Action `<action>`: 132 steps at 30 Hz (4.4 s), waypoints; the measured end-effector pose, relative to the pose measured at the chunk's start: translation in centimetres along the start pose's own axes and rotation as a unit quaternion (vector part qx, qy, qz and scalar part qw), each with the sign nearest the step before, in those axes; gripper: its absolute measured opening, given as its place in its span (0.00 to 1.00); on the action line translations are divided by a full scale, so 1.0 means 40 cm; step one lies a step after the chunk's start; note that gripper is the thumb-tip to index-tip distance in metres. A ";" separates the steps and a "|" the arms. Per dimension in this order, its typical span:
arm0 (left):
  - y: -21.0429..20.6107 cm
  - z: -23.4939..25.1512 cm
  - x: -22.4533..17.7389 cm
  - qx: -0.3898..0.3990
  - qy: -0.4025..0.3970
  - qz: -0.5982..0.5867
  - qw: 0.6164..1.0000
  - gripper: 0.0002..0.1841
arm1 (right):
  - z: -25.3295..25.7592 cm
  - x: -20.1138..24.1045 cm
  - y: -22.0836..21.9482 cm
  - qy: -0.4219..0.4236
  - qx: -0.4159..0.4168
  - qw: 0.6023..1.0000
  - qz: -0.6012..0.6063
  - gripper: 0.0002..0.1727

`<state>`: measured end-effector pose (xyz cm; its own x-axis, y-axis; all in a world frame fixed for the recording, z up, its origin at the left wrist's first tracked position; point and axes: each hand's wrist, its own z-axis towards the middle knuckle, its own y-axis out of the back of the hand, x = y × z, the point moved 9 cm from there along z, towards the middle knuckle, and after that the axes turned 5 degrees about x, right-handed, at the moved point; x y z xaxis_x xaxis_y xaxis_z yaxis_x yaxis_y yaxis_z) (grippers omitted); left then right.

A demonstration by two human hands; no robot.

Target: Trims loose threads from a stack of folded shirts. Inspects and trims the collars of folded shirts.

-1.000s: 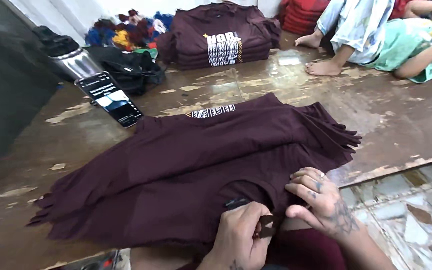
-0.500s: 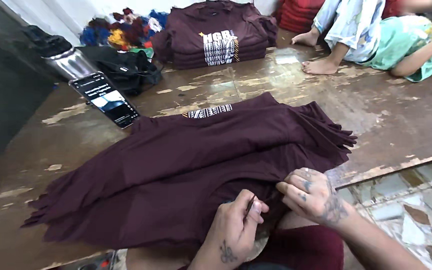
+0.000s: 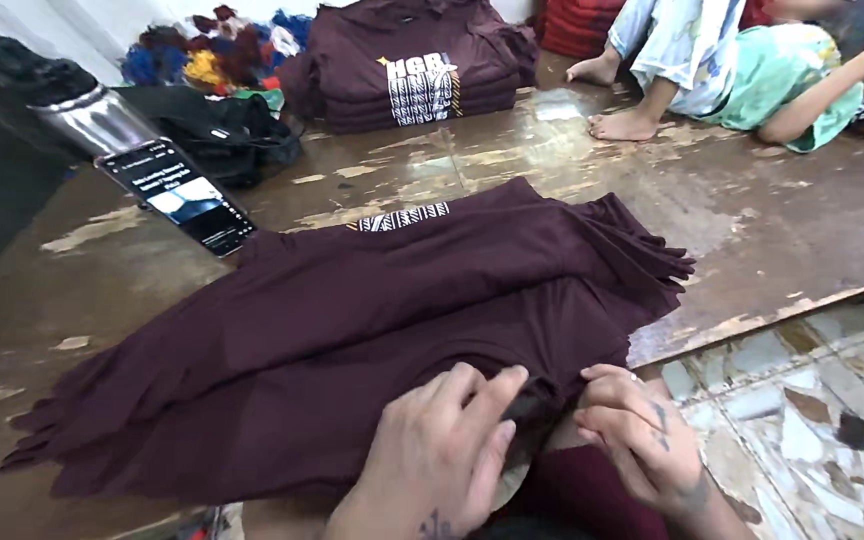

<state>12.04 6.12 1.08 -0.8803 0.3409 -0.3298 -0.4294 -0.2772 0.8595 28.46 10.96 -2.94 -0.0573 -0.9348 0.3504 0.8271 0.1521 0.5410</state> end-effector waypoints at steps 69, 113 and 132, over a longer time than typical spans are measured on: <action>0.168 -0.250 0.101 0.090 0.063 0.214 0.971 0.19 | 0.095 0.198 -0.308 0.111 0.105 0.956 0.251 0.16; 0.343 -0.275 0.321 -0.231 0.222 0.179 0.930 0.15 | 0.299 -0.144 -0.008 -0.029 0.292 0.951 -0.099 0.24; 0.345 -0.325 0.281 -0.262 0.115 0.036 0.957 0.18 | 0.154 -0.133 -0.090 0.064 0.397 0.905 -0.141 0.14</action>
<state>-6.38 -5.55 4.15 -0.9068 0.1141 -0.4059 -0.3549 -0.7262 0.5888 22.35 17.36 -2.01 -0.0959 -0.9942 0.0490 0.1254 0.0367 0.9914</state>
